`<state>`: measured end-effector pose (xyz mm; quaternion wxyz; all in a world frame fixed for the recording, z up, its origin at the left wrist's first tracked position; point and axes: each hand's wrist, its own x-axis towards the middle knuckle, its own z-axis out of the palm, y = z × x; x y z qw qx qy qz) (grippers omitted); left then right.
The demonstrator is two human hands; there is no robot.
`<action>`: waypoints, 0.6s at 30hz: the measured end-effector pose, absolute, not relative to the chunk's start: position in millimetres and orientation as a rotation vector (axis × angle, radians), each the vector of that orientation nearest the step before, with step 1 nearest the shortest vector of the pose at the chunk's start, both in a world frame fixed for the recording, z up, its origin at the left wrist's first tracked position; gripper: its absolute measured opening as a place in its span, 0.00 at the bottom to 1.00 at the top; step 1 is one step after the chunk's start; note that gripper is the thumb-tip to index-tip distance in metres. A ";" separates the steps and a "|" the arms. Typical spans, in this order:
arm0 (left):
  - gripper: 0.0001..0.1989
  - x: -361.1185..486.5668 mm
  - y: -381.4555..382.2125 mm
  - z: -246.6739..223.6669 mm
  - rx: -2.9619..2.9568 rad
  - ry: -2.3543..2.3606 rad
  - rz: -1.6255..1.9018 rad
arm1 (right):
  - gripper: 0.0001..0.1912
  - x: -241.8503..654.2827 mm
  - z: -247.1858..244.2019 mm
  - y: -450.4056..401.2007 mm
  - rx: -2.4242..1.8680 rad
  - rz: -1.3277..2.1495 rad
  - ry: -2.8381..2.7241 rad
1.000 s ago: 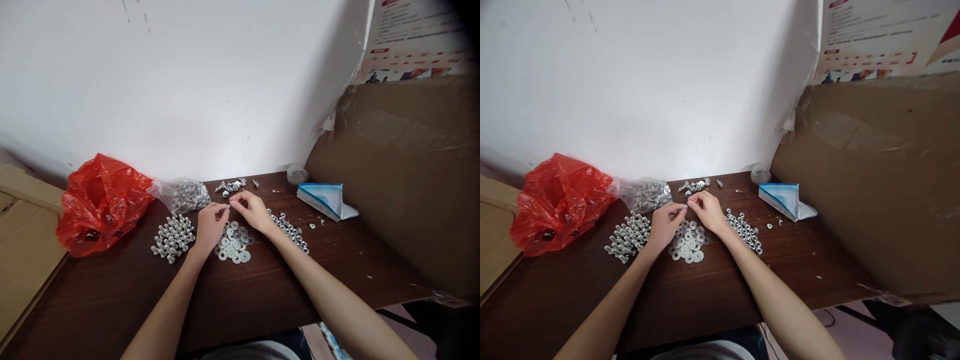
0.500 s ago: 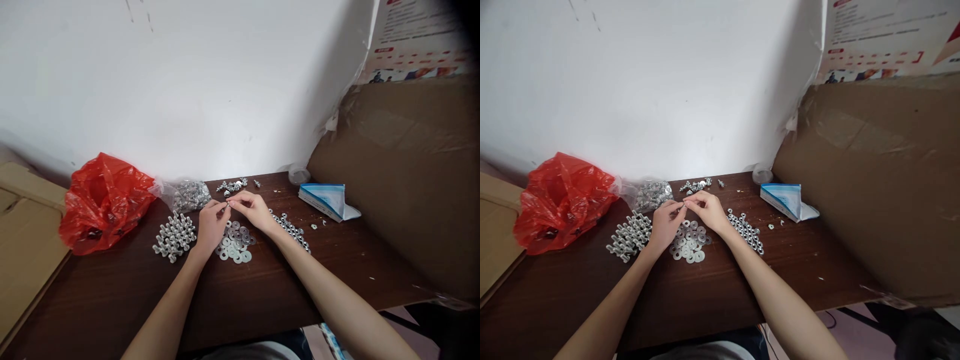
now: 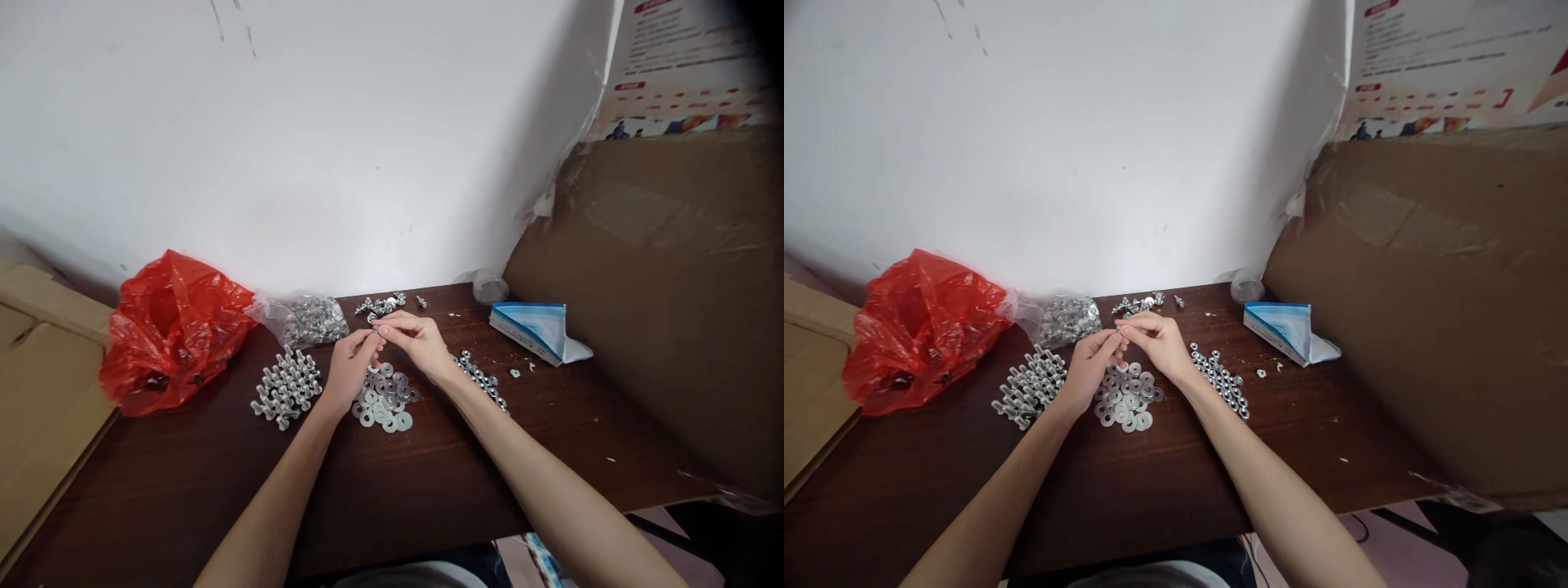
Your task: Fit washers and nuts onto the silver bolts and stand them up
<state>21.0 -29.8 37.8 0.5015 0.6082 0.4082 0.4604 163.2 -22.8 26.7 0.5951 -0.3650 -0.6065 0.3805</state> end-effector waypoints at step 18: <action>0.14 20.8 -35.3 46.4 0.993 0.656 0.953 | 0.04 157.8 30.4 -28.0 -0.740 1.007 -1.332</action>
